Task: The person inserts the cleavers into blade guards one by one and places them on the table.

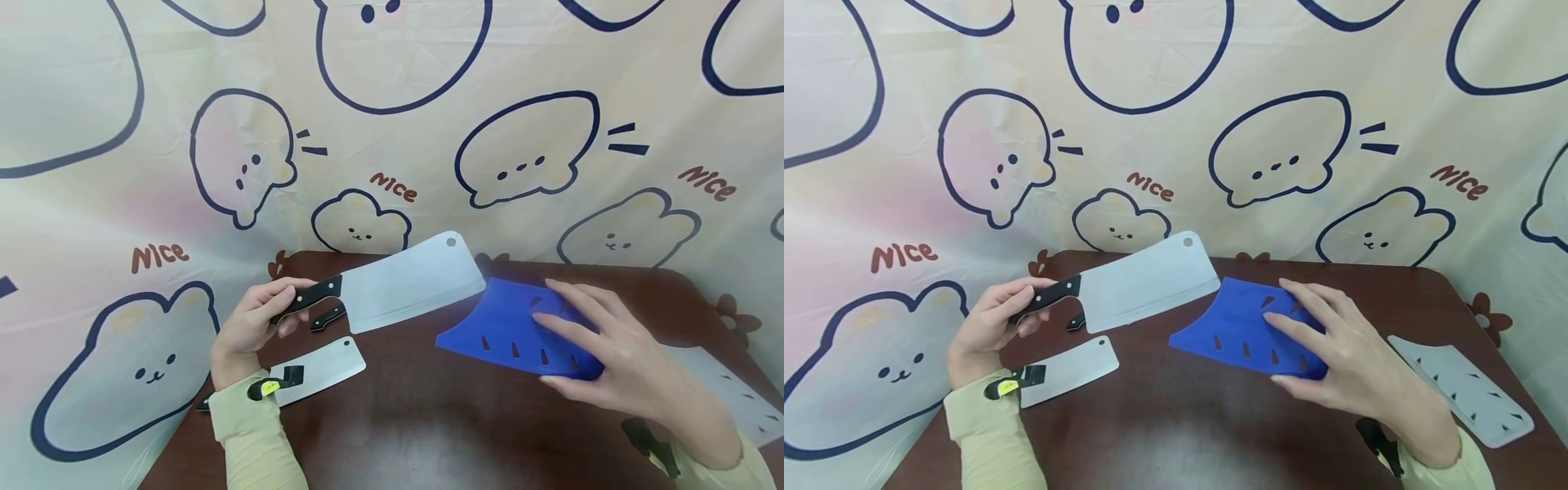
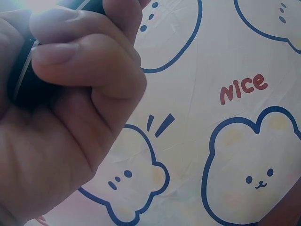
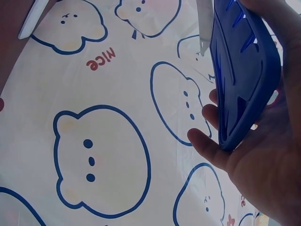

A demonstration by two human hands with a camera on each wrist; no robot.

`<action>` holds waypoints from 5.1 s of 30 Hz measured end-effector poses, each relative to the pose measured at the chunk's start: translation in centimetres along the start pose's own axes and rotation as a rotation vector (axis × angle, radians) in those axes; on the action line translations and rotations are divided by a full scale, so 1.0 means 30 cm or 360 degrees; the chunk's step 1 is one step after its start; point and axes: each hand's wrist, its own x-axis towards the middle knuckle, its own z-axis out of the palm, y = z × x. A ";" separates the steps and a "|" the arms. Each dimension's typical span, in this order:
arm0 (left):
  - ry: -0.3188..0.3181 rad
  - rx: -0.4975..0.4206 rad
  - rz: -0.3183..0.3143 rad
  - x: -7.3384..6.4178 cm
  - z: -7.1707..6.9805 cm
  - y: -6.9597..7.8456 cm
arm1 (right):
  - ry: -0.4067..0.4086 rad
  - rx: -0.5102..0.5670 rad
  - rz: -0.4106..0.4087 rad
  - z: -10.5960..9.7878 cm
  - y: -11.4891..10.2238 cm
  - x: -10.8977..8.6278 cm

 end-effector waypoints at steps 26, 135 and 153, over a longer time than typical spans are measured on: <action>0.0067 0.0003 -0.0084 0.001 -0.002 -0.008 | -0.0066 0.0004 0.0045 -0.007 -0.002 -0.002; -0.0344 -0.0028 -0.0180 0.011 0.041 0.048 | 0.0380 0.0031 0.0204 -0.068 -0.003 -0.010; -0.0706 0.0186 -0.0129 0.113 0.177 0.071 | 0.0377 0.0132 0.0270 -0.219 0.063 -0.102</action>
